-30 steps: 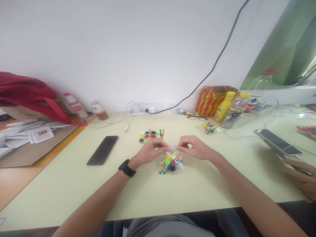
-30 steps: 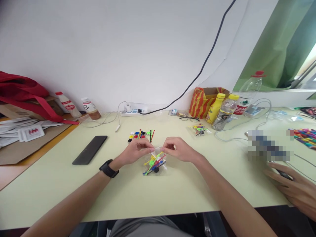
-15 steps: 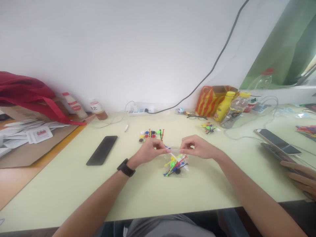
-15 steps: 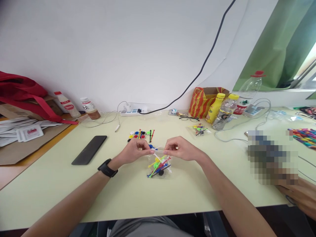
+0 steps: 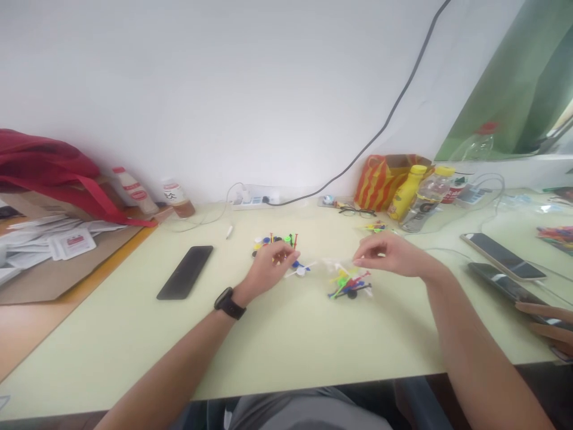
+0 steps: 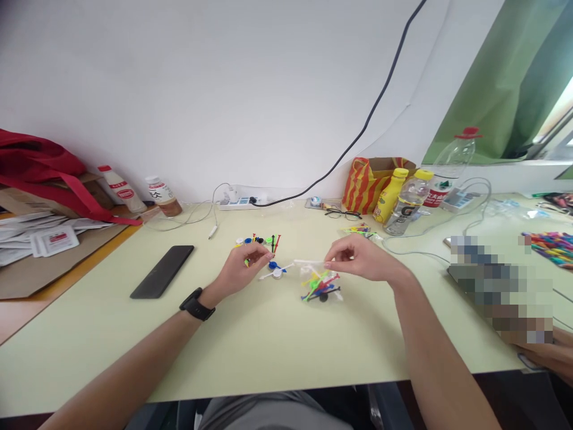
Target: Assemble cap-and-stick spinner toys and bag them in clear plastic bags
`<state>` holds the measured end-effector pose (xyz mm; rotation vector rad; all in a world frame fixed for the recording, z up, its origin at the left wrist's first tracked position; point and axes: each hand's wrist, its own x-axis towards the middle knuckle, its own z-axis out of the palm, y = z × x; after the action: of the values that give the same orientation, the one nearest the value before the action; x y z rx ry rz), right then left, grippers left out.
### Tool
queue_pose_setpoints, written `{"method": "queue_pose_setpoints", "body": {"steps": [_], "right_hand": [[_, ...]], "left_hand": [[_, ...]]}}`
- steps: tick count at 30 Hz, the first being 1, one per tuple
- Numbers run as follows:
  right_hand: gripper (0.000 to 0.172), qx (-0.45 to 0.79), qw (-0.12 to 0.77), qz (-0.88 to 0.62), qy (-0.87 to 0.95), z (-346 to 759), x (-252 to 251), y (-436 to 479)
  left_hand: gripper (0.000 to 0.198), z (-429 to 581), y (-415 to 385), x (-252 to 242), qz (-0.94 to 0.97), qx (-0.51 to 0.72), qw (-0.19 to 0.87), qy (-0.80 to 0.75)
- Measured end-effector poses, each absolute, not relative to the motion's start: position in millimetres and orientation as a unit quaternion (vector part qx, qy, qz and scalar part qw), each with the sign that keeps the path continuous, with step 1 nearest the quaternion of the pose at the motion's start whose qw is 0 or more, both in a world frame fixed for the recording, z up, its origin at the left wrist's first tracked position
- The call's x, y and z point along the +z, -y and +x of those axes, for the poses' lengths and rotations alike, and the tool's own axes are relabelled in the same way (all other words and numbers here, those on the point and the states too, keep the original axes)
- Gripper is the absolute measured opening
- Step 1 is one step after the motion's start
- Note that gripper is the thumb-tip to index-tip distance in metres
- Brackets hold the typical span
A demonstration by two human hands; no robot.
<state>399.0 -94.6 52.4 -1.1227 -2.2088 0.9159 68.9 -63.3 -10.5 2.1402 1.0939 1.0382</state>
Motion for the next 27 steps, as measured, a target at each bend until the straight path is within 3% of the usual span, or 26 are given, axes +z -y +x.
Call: {"method": "queue_pose_setpoints", "body": {"steps": [3,6,11,14,21,24,27], "right_hand": [[0.03,0.236,0.264,-0.472,0.807,418,59,108],[0.03,0.065,0.248,-0.524,0.812,423,51,123],[0.029,-0.167,0.063,-0.492,0.852,405,-1,139],[0.03,-0.19,-0.005,-0.501,0.844,401,-32,139],[0.027,-0.155,-0.041,-0.636,0.755,442,-45,119],[0.028,-0.155,-0.02,-0.662,0.733,447,-40,117],[0.025,-0.153,0.07,-0.61,0.775,427,-31,121]], "left_hand": [[0.021,68,67,-11,0.828,0.347,0.188,-0.399],[0.027,68,73,-12,0.861,0.314,0.156,-0.37],[0.027,71,75,-17,0.886,0.292,0.109,-0.344],[0.023,71,73,-19,0.889,0.278,0.101,-0.349],[0.019,68,75,-16,0.884,0.271,0.161,-0.343],[0.02,70,76,-18,0.879,0.274,0.172,-0.35],[0.02,76,79,-21,0.875,0.277,0.194,-0.348]]}}
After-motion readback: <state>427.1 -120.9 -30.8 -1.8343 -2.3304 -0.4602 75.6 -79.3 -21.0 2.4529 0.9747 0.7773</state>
